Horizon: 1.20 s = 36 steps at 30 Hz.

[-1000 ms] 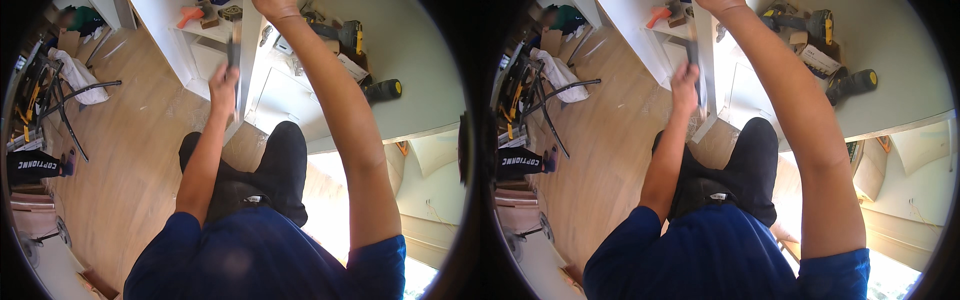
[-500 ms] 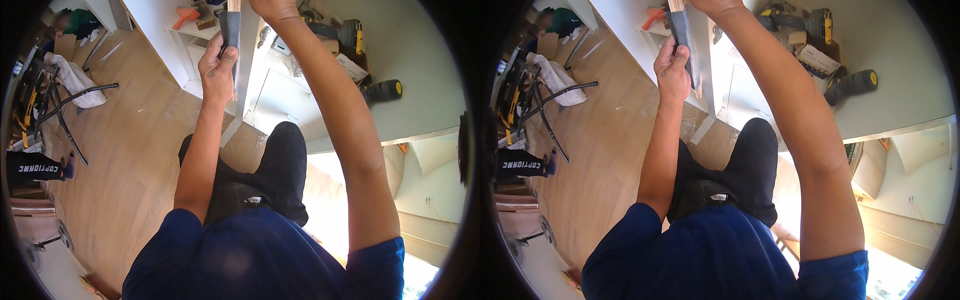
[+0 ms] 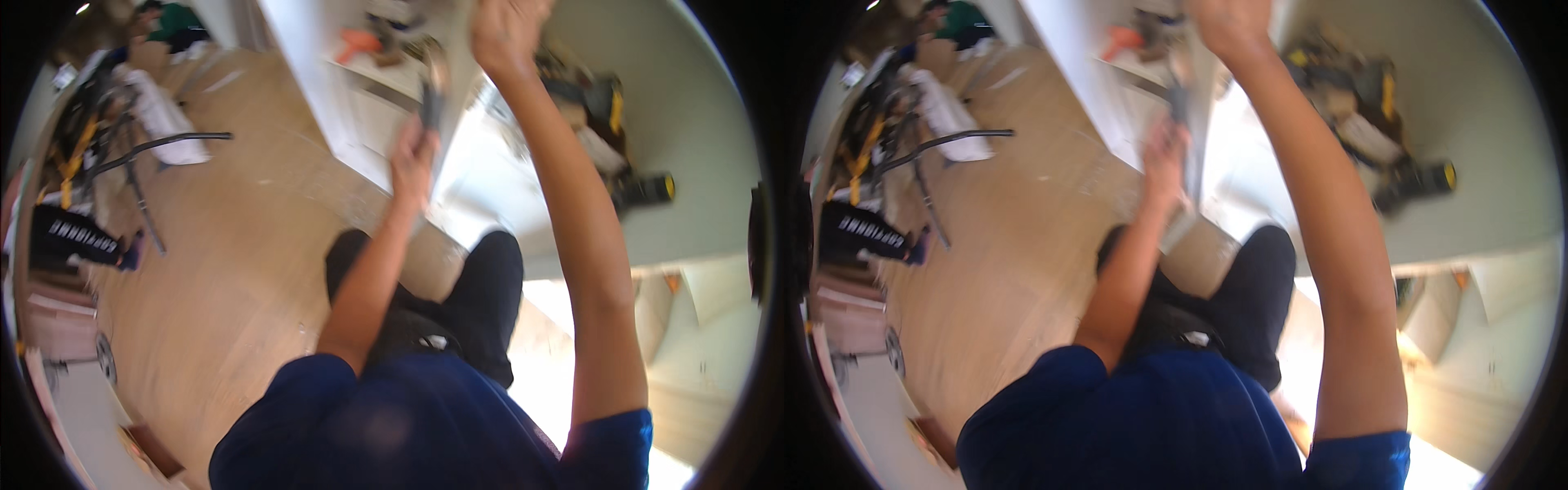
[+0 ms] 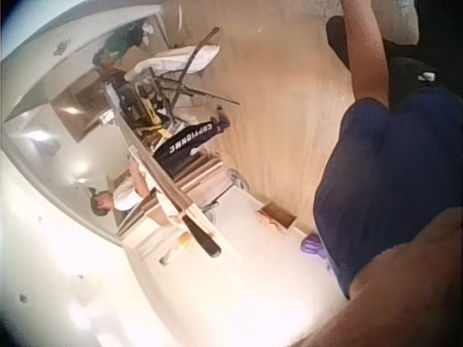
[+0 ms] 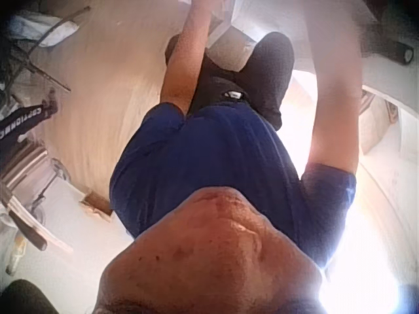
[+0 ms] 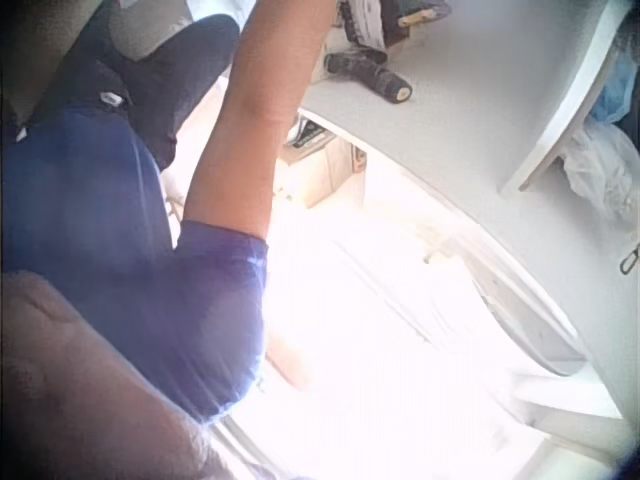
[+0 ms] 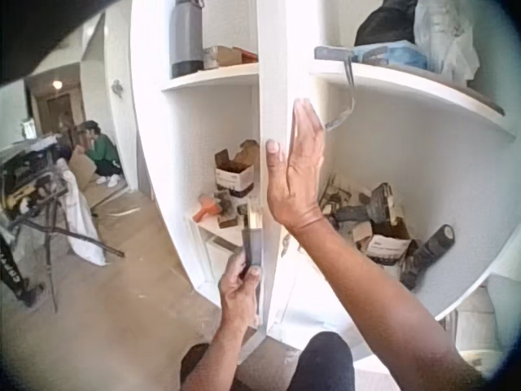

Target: The person sands the edges of a white cabinet using a sanding block. They repeatedly rub the block along the top and side edges, occasionally pausing to feel the surface with their fingers. The person remains standing throughout the clip.

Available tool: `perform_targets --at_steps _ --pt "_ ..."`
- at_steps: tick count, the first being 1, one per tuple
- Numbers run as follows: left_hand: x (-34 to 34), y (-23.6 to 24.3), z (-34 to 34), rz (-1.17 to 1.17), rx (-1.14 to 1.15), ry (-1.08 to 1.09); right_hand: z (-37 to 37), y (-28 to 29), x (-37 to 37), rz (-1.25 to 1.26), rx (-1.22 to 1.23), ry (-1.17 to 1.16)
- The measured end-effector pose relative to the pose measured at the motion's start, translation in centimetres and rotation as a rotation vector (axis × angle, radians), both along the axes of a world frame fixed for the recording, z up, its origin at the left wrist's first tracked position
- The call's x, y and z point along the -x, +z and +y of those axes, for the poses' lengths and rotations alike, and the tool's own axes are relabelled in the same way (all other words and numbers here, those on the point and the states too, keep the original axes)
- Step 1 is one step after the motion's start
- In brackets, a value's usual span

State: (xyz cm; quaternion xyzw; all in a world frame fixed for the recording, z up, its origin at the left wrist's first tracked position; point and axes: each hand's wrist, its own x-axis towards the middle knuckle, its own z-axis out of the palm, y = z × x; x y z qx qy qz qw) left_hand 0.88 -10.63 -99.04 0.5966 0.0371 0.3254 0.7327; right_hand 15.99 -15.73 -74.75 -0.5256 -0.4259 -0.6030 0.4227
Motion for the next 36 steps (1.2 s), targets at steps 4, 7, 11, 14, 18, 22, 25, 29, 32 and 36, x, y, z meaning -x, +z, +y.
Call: perform_targets --at_steps 4,7,11,14,18,22,25,29,32,36 --pt "0.5 -13.7 -1.2 0.209 0.257 -0.113 -2.6 -1.6 1.6 0.188 0.041 -0.012" --pt "-1.5 -3.3 -0.4 -0.004 0.096 -0.164 -3.5 -1.9 1.6 0.166 0.049 0.002" --pt "-0.6 3.1 0.4 -0.119 -0.205 -0.020 -2.2 -2.6 1.7 0.178 0.047 0.038" --pt "0.3 -8.0 0.2 0.078 0.080 -0.095 -1.7 -1.4 2.1 0.172 0.045 0.040" --pt "-0.3 -7.3 -0.4 0.263 0.024 -0.090 -2.9 -1.1 1.2 0.144 0.007 0.080" --pt "-1.5 -1.2 0.9 -0.029 0.184 -0.151 -2.0 -2.9 0.4 0.179 0.070 -0.003" --pt "-2.7 -3.5 2.4 -0.027 0.201 -0.069 -2.4 -1.7 1.2 0.102 0.074 0.005" --pt "-1.8 -3.9 0.8 0.010 0.276 -0.136 -1.7 -1.2 0.0 0.050 0.067 -0.009" --pt "3.0 -2.5 0.0 0.066 0.221 -0.145 -3.0 -2.6 -0.3 0.112 0.074 -0.019" --pt "2.0 -3.2 -0.4 -0.042 0.200 -0.091 -1.7 -2.2 0.1 0.120 0.121 0.066"
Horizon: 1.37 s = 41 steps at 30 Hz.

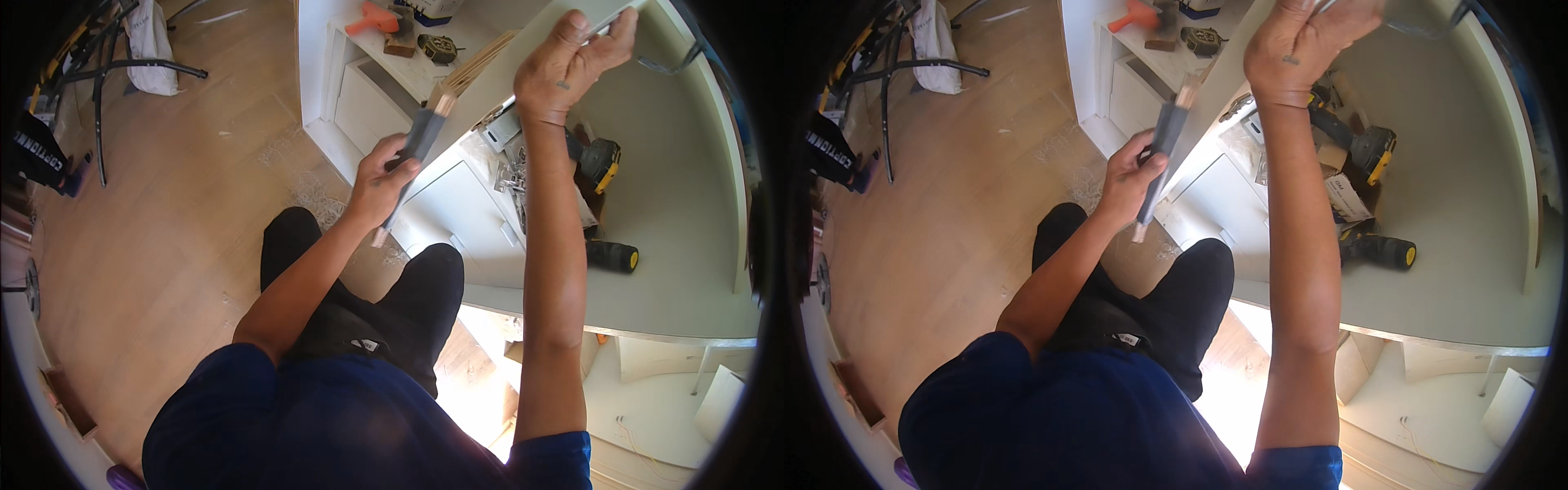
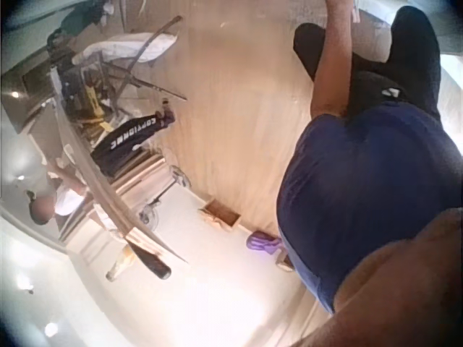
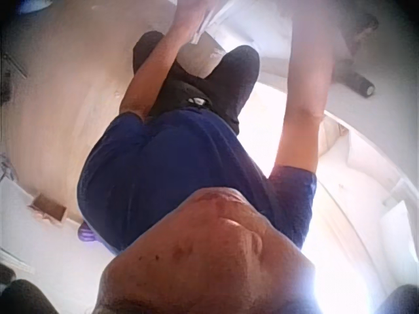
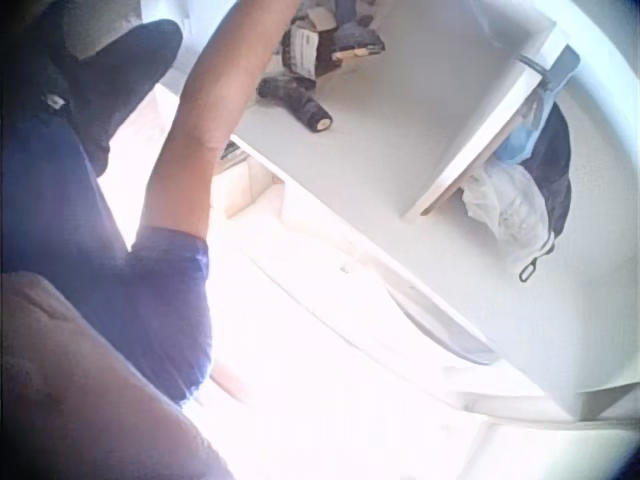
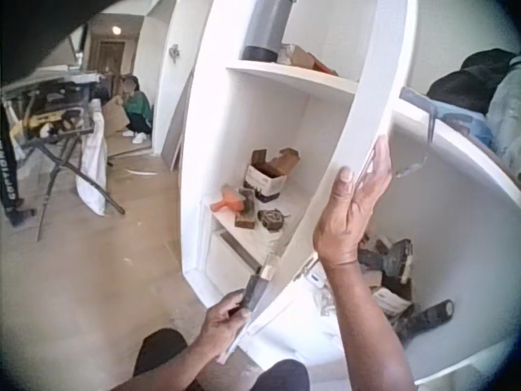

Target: The person sands the edges of a white cabinet using a sanding block. They repeatedly rub the block along the top and side edges, occasionally pausing to feel the surface with their fingers. The person remains standing throughout the clip.

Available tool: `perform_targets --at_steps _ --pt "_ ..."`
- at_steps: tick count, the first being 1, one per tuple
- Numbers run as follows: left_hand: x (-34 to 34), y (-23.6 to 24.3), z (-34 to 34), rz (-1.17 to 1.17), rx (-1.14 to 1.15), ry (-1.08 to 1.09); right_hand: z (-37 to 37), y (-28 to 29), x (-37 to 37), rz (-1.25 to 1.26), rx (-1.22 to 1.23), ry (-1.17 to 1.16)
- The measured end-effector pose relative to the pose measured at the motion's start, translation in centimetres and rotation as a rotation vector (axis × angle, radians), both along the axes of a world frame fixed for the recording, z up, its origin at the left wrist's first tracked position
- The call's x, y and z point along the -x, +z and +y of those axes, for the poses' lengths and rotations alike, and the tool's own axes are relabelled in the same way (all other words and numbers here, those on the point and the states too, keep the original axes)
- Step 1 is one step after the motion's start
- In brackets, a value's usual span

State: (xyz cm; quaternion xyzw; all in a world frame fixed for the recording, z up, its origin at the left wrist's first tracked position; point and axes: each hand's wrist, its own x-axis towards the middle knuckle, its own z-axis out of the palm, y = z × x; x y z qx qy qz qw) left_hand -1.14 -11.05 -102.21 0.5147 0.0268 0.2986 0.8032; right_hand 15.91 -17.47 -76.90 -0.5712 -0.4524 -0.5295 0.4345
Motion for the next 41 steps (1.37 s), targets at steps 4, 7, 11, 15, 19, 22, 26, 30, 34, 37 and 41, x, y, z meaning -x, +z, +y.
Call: perform_targets --at_steps 4,7,11,15,19,22,26,30,34,37,41 --pt "-5.6 -1.1 2.2 0.151 -0.074 -0.039 -0.6 0.7 1.1 0.024 0.059 0.167" --pt "-2.6 -5.8 0.4 0.170 0.025 -0.059 -1.0 1.2 0.6 0.036 0.084 0.066" --pt "-1.4 -5.2 -0.3 0.112 -0.018 0.035 -1.1 1.1 1.1 0.018 0.150 -0.041" --pt "-2.0 6.0 0.0 -0.076 -0.247 0.166 -1.7 0.4 1.4 0.055 0.087 -0.017" --pt "-2.8 -6.6 -1.0 0.026 -0.130 0.209 -0.5 1.2 1.0 0.028 0.088 0.045" --pt "-1.1 -10.4 -0.7 0.221 -0.026 0.064 0.1 1.1 2.4 0.076 0.107 0.114" --pt "-2.4 5.0 -0.4 -0.105 -0.237 0.180 -1.0 0.6 1.5 0.044 0.114 0.053" --pt "-2.6 2.7 -1.0 -0.186 -0.158 0.235 -0.7 1.1 2.1 0.035 0.111 0.065" --pt "0.3 -9.5 -0.3 0.326 0.010 -0.044 -0.7 1.1 1.7 0.055 0.075 0.078" --pt "0.3 -7.4 0.6 0.397 0.161 0.056 -2.4 0.2 3.4 -0.013 0.192 -0.174" --pt "1.0 -3.6 4.0 0.263 0.456 0.196 -3.9 -5.4 8.8 -0.083 0.763 -0.413"
